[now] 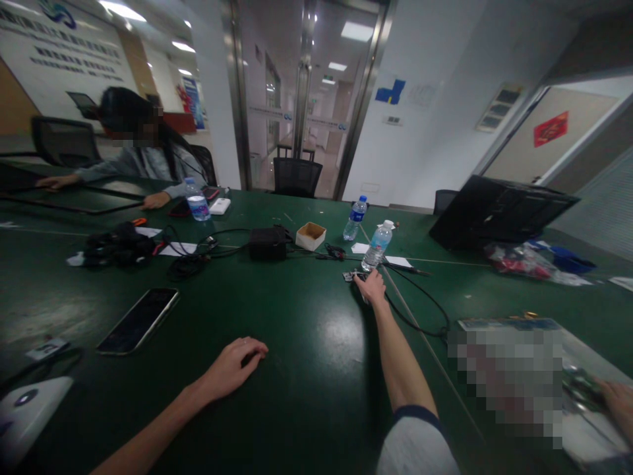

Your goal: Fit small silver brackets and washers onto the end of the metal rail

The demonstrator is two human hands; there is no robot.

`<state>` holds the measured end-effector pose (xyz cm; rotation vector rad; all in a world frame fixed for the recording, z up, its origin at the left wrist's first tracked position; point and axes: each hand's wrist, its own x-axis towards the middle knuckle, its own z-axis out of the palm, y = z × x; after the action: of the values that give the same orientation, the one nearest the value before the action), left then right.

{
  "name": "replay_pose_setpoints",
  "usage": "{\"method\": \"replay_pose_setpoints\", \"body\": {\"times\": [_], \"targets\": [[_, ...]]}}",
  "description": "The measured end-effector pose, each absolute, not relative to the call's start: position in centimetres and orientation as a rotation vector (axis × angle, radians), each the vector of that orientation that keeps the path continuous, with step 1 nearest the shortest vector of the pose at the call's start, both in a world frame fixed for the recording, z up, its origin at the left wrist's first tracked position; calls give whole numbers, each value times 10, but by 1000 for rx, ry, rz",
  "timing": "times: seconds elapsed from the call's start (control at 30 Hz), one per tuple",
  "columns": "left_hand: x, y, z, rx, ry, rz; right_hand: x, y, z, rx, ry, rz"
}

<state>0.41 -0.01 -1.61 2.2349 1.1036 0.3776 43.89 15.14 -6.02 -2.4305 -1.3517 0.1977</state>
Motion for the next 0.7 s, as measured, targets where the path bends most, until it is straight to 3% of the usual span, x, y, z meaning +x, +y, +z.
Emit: {"method": "replay_pose_setpoints", "body": {"times": [0.7], "targets": [[3, -2, -15, 2210, 1097, 360, 428, 136, -54, -2496, -1335, 148]]}}
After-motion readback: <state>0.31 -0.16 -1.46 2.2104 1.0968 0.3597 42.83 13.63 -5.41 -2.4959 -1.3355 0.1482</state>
